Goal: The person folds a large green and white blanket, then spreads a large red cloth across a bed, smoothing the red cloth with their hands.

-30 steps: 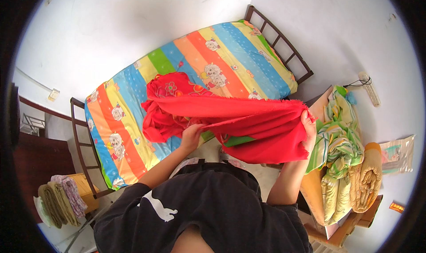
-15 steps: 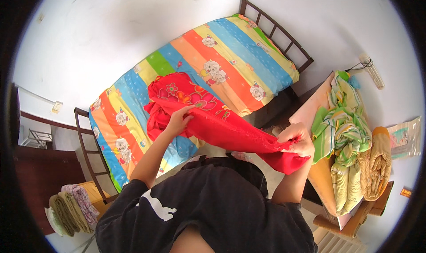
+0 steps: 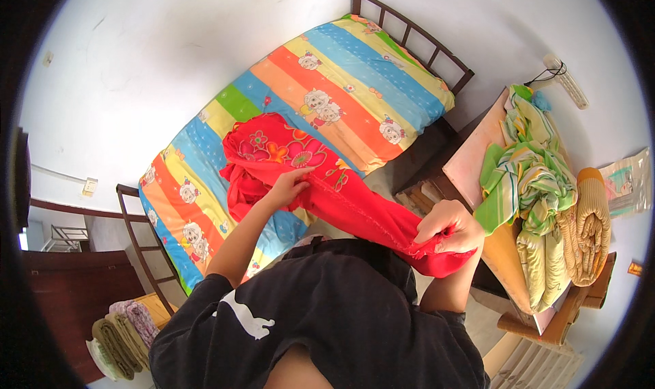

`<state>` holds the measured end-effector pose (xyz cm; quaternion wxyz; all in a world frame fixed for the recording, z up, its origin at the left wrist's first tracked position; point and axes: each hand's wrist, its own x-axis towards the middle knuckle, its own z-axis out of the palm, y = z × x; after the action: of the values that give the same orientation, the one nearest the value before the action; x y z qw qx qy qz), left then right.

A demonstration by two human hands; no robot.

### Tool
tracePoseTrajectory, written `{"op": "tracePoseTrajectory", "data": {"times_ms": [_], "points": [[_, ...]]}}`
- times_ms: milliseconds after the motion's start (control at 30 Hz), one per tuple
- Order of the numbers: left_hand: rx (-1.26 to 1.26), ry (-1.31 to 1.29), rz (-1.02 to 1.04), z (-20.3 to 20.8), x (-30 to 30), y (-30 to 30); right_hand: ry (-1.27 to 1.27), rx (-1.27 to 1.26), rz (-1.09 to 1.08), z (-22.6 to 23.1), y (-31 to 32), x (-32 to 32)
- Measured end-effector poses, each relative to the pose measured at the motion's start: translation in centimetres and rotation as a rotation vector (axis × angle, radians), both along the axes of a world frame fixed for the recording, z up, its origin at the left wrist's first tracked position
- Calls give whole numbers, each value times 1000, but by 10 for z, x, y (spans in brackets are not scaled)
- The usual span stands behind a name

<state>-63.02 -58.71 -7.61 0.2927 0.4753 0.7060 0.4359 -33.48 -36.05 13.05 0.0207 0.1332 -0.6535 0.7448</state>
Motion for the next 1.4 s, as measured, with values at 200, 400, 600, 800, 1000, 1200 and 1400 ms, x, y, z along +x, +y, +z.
{"op": "tracePoseTrajectory", "data": {"times_ms": [200, 400, 600, 800, 1000, 1200, 1400], "points": [[-142, 10, -105, 10, -16, 6, 10, 0, 15, -3, 3, 1], [-95, 137, -145, -2, -25, -1, -42, 10, -46, -4, 8, 2], [-166, 229, -104, 2, -27, -26, -199, -37, -691, -32, 30, 22], [217, 430, 327, 161, -25, -33, -348, -35, -1258, -72, 75, -6], [434, 610, 432, 279, 9, -48, 66, -333, -1295, -31, 63, -51], [84, 122, 350, 146, -15, -43, -151, -604, -1162, -95, 90, -86], [67, 170, 408, 124, 14, -38, -57, -620, -1501, -114, 79, -115]]}}
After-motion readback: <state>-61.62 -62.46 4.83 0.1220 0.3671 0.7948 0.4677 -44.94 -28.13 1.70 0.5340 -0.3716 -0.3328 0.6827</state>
